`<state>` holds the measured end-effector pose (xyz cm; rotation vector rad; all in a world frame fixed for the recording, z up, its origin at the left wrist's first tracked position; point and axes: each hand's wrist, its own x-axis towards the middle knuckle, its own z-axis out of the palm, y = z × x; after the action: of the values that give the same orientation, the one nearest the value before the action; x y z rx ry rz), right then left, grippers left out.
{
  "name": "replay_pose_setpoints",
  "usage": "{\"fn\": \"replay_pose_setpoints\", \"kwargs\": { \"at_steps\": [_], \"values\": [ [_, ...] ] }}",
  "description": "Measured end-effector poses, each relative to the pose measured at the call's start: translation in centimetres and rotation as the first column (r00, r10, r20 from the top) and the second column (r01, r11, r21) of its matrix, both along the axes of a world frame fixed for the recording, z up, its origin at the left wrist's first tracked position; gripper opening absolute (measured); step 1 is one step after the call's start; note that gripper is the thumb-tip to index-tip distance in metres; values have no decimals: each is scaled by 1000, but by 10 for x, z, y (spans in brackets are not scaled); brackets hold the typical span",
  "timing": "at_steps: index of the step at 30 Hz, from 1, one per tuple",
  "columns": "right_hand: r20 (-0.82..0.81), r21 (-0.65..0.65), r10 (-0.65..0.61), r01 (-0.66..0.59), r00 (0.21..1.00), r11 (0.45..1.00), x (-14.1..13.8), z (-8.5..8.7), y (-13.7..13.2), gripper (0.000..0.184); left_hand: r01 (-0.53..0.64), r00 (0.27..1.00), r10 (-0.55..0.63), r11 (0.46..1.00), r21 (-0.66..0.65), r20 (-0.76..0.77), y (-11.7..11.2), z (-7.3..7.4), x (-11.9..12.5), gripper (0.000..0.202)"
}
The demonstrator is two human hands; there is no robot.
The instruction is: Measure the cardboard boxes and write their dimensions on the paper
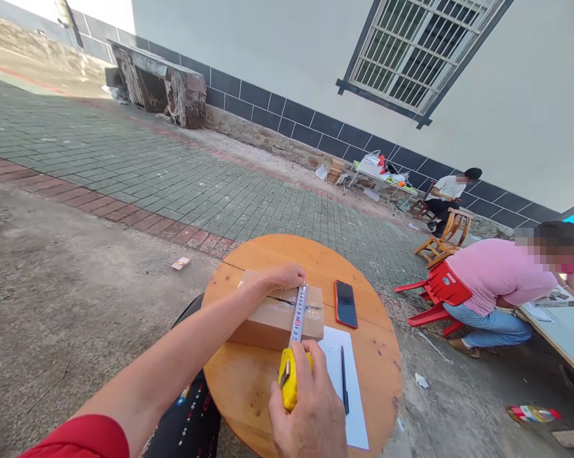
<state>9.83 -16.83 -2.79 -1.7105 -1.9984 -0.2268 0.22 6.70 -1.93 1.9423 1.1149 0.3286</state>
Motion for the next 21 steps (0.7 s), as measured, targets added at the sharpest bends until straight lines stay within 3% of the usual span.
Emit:
{"fn": "replay_pose_setpoints", "kwargs": {
  "at_steps": [21],
  "values": [
    [-3,5,14,-14,1000,1000,4,-4,-1,45,12,999,-13,999,-30,-52,-2,8,-2,34]
  ]
}}
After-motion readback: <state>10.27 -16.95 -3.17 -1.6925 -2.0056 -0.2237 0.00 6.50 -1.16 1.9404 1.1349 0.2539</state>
